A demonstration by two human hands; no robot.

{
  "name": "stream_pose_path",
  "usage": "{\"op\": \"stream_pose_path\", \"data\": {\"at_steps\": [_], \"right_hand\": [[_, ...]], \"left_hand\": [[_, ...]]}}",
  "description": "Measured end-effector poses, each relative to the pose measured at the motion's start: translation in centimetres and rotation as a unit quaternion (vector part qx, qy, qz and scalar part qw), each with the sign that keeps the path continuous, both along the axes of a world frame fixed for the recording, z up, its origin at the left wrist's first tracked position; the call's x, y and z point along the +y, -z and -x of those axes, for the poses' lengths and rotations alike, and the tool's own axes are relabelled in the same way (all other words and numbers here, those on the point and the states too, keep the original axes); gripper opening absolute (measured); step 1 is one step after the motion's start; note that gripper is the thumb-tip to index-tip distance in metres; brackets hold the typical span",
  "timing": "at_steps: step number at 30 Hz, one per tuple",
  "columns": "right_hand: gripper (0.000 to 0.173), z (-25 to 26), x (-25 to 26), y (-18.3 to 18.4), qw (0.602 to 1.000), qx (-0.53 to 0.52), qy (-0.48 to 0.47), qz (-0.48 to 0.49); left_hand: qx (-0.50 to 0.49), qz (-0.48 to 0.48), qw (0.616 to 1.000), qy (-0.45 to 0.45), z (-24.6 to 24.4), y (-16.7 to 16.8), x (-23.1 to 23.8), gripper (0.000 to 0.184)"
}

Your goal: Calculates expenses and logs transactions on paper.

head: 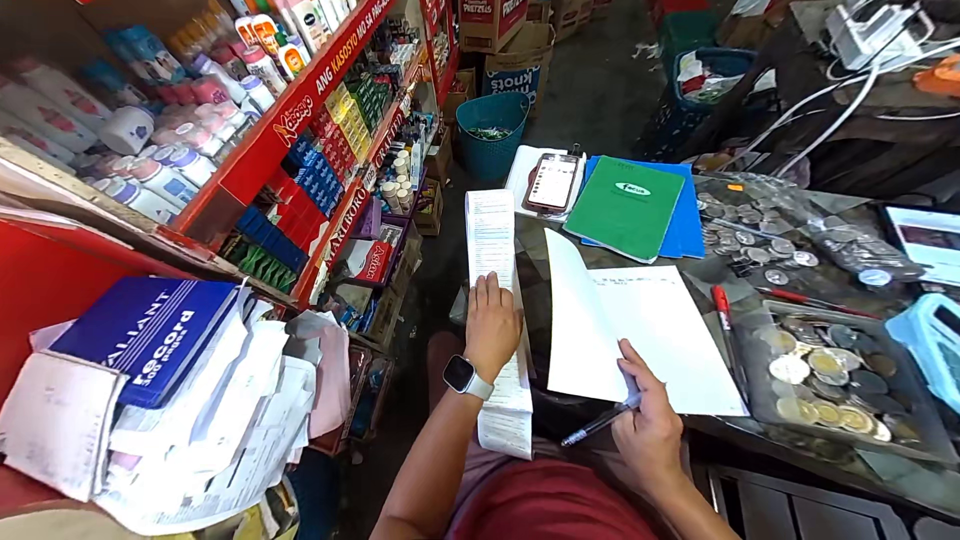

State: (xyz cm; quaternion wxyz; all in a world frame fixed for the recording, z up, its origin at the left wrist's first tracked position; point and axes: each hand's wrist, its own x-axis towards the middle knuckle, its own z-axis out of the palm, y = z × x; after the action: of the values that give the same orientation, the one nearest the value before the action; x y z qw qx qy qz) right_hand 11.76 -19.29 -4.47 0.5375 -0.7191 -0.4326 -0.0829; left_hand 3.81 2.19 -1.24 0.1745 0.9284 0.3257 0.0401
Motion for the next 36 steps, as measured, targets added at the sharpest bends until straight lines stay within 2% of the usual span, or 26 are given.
{"op": "stream_pose_path", "data": {"at_steps": [5, 11, 16, 21, 26, 31, 36], "right_hand": [[0.026, 0.0, -0.1, -0.5, 1.000, -0.005, 0.009, 0.014], [0.029, -0.2, 0.0, -1.1, 0.999, -0.019, 0.024, 0.040], [0.030, -0.4, 0.4, -1.0, 0.997, -0.036, 0.013, 0.065], [0.031, -0.5, 0.6, -0.5, 0.987, -0.092, -0.003, 0.128], [0.034, -0.5, 0.4, 0.1, 0.968, -0.148, -0.010, 0.201], [0.034, -0.5, 0.6, 0.2, 0.965, -0.154, -0.010, 0.211], [0.034, -0.5, 0.7, 0.2, 0.967, -0.149, -0.010, 0.208]], "left_hand": [[-0.001, 0.013, 1.000, -0.015, 0.7, 0.5, -1.1, 0.067], [0.006, 0.011, 1.000, -0.019, 2.1, -0.2, -4.0, 0.071], [0.010, 0.006, 1.000, -0.020, 3.0, -1.4, -5.4, 0.059], [0.015, -0.047, 0.999, -0.002, 3.2, -0.9, -4.1, 0.041], [-0.010, 0.029, 1.000, -0.004, 2.9, -0.8, -3.3, 0.042], [-0.012, 0.022, 1.000, -0.005, 2.9, -1.0, -3.0, 0.040], [-0.145, -0.062, 0.987, -0.041, 2.6, 1.1, -1.8, 0.034]]}}
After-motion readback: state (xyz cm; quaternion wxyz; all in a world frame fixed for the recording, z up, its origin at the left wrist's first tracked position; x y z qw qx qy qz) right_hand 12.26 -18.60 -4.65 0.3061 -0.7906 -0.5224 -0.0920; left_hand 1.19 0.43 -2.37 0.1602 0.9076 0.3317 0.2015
